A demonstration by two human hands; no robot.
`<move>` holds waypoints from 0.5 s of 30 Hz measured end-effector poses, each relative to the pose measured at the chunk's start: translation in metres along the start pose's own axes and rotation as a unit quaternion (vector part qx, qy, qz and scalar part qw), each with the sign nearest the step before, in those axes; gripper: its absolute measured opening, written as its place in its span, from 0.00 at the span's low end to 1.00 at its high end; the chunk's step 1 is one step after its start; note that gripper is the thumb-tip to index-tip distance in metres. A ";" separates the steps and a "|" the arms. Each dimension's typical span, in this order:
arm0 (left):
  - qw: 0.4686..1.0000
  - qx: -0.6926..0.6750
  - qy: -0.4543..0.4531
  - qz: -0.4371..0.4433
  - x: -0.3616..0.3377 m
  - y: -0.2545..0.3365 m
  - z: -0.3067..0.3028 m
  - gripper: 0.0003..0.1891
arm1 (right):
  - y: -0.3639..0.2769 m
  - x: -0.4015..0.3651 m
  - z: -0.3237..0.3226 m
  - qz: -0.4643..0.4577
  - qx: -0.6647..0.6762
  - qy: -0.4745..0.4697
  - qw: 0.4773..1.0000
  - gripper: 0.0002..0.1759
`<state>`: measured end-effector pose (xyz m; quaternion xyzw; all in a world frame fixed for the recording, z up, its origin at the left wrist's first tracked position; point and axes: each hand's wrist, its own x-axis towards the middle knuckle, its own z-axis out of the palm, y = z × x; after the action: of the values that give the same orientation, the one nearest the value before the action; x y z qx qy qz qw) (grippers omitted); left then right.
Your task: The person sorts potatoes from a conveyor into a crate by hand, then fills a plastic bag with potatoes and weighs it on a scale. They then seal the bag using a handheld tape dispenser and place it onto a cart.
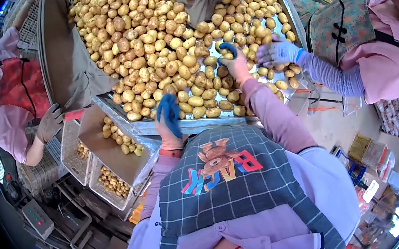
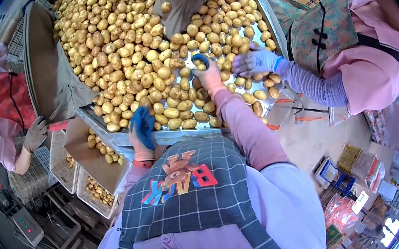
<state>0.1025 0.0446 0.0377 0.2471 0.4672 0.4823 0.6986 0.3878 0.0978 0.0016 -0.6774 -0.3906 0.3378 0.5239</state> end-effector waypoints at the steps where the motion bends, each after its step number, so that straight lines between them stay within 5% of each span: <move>1: 0.990 -0.084 -0.085 -0.074 0.003 -0.008 0.000 0.26 | -0.016 -0.020 0.006 -0.029 -0.034 0.002 0.999 0.26; 2: 0.934 -0.259 -0.096 -0.227 0.001 0.000 0.014 0.27 | -0.050 -0.049 0.010 -0.061 -0.036 -0.043 0.997 0.24; 3: 0.895 -0.312 -0.190 -0.256 0.005 -0.011 0.018 0.27 | -0.048 -0.068 0.020 -0.202 -0.146 -0.067 0.966 0.23; 4: 0.844 -0.360 -0.283 -0.280 0.009 -0.025 0.019 0.27 | -0.052 -0.089 0.025 -0.181 -0.131 -0.198 0.954 0.26; 6: 0.896 -0.336 -0.153 -0.248 0.012 -0.046 0.022 0.28 | -0.071 -0.120 0.035 -0.211 -0.355 -0.379 0.828 0.40; 8: 0.891 -0.320 -0.156 -0.281 -0.003 -0.038 0.029 0.28 | -0.060 -0.123 0.022 -0.194 -0.236 -0.381 0.872 0.40; 9: 0.959 -0.092 -0.231 -0.135 -0.010 -0.036 0.031 0.28 | -0.045 -0.119 0.015 -0.158 -0.144 -0.350 0.912 0.38; 10: 0.947 0.144 -0.286 0.021 -0.015 -0.035 0.030 0.28 | -0.029 -0.114 0.003 -0.118 -0.050 -0.315 0.940 0.37; 11: 0.915 0.278 -0.288 0.046 0.001 -0.054 0.006 0.29 | -0.021 -0.106 -0.018 -0.204 -0.230 -0.289 0.907 0.30; 12: 0.916 0.277 -0.287 0.045 -0.001 -0.046 0.008 0.29 | -0.001 -0.090 -0.038 -0.187 -0.384 -0.327 0.843 0.27; 13: 0.941 -0.024 -0.318 -0.114 -0.004 -0.030 0.017 0.28 | 0.014 -0.077 -0.064 -0.237 -0.505 -0.298 0.774 0.23; 14: 0.855 -0.323 -0.312 -0.257 -0.004 -0.021 0.022 0.28 | 0.042 -0.064 -0.082 -0.238 -0.541 -0.268 0.761 0.22; 15: 0.856 -0.325 -0.312 -0.251 0.000 -0.020 0.020 0.28 | 0.053 -0.050 -0.090 -0.251 -0.540 -0.226 0.771 0.20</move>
<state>0.1294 0.0380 0.0307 0.0175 0.0872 0.3126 0.9457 0.4513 0.0054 -0.0271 -0.6305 -0.7722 0.0708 0.0341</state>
